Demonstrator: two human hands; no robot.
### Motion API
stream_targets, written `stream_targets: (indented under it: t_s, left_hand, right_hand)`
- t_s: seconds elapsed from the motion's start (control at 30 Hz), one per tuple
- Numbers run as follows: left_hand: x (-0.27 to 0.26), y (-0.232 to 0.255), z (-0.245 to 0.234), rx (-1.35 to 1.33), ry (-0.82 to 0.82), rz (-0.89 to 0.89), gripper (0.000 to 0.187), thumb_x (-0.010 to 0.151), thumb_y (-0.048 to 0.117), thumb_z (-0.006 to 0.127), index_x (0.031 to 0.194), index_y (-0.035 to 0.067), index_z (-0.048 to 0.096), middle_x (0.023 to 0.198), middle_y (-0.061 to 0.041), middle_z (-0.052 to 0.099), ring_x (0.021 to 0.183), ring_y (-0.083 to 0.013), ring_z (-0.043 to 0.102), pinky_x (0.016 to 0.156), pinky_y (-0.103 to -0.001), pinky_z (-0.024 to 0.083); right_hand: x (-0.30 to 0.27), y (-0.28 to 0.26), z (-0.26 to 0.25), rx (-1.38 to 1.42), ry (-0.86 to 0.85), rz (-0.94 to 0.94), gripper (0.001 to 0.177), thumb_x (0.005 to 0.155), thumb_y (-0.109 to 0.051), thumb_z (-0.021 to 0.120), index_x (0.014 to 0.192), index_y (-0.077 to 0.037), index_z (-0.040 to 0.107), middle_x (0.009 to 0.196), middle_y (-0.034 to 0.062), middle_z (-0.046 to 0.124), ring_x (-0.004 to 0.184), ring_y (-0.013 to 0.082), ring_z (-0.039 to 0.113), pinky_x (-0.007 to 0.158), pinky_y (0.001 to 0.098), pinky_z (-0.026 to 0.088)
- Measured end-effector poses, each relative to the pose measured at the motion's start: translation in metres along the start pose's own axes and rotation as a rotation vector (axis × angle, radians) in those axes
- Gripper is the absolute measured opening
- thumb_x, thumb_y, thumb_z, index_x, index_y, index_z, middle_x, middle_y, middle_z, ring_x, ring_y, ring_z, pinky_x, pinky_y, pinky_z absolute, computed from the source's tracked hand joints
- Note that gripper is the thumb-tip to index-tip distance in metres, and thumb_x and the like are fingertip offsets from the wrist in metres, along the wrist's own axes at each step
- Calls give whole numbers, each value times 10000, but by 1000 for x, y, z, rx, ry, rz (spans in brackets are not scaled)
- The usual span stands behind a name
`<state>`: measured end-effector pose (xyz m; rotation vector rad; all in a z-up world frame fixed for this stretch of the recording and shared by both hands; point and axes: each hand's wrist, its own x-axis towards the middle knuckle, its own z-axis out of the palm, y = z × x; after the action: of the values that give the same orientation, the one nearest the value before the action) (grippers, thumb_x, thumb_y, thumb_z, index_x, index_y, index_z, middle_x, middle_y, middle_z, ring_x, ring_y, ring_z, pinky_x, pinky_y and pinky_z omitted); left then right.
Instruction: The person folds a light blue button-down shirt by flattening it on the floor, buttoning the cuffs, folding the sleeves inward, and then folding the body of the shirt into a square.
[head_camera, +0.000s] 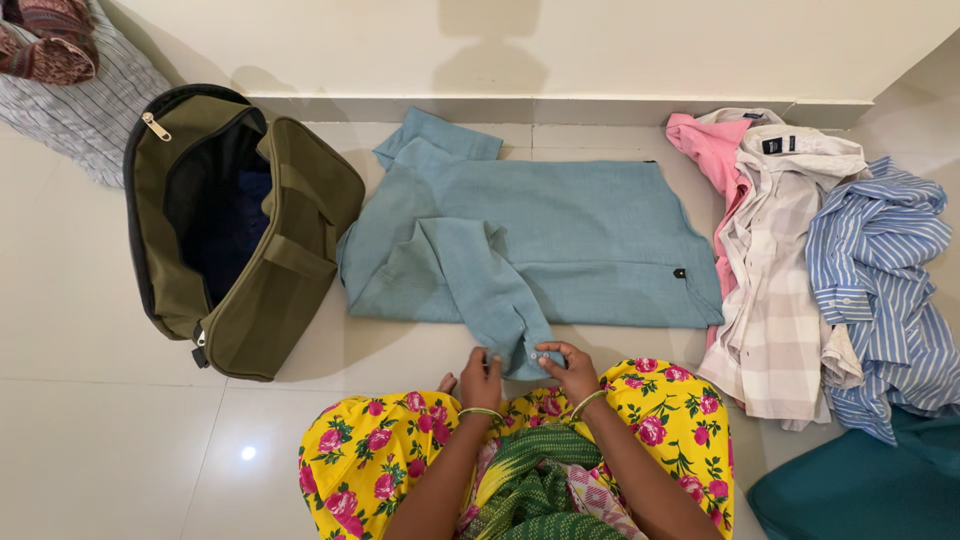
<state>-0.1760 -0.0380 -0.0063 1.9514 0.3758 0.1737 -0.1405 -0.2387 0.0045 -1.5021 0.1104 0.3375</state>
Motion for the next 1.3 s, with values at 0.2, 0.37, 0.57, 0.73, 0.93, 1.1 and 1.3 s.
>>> stream_targets:
  t_s: [0.2, 0.37, 0.57, 0.73, 0.93, 1.1, 1.3]
  left_hand:
    - [-1, -2, -2, -117, -1, -39, 275, 906, 152, 648, 1167, 70, 626, 782, -84, 686, 646, -199, 607, 645, -347, 506]
    - [-9, 0, 2, -138, -106, 3, 229, 920, 143, 674, 1131, 54, 680, 768, -99, 683, 651, -178, 613, 637, -331, 516]
    - [-13, 8, -2, -156, -87, 119, 219, 882, 85, 693, 1094, 38, 669, 945, -103, 726, 731, -192, 698, 653, -342, 566]
    - [-15, 29, -11, -99, -63, 87, 190, 884, 84, 684, 1063, 28, 649, 955, -121, 729, 712, -227, 694, 644, -353, 558]
    - [-19, 41, -18, -70, -56, 186, 216, 868, 62, 675, 1077, 30, 633, 1009, -140, 699, 769, -278, 703, 661, -375, 564]
    - [-24, 47, -22, -3, -100, 218, 186, 867, 48, 665, 1052, 48, 664, 991, -135, 663, 800, -319, 694, 696, -389, 558]
    - [-27, 51, -24, 95, -145, 265, 177, 857, 23, 657, 1016, 82, 707, 991, -133, 667, 843, -348, 681, 710, -424, 537]
  right_hand:
    - [3, 9, 1, 15, -14, 2, 220, 893, -20, 726, 1112, -12, 737, 996, 18, 730, 844, 77, 667, 734, 253, 585]
    - [-1, 8, 1, -122, -42, -60, 235, 851, -46, 794, 1080, -17, 746, 991, 29, 746, 840, 90, 675, 731, 265, 588]
    - [-5, 2, 8, -423, 2, -216, 341, 717, -32, 868, 1035, -62, 749, 1024, 54, 776, 922, 133, 723, 802, 300, 590]
    - [-10, -1, 17, -634, 89, -302, 283, 695, -56, 882, 958, -82, 781, 993, 101, 743, 938, 258, 729, 853, 348, 560]
    - [-20, -14, 22, -680, 117, -342, 199, 723, -85, 866, 901, -95, 777, 912, 109, 665, 870, 288, 691, 790, 377, 544]
    - [-29, -33, 30, -789, 145, -543, 219, 671, -91, 883, 866, -114, 786, 1050, 140, 594, 1035, 347, 568, 908, 442, 460]
    - [-36, -43, 36, -849, 129, -602, 223, 654, -72, 860, 845, -109, 751, 1161, 148, 577, 1135, 373, 531, 953, 468, 437]
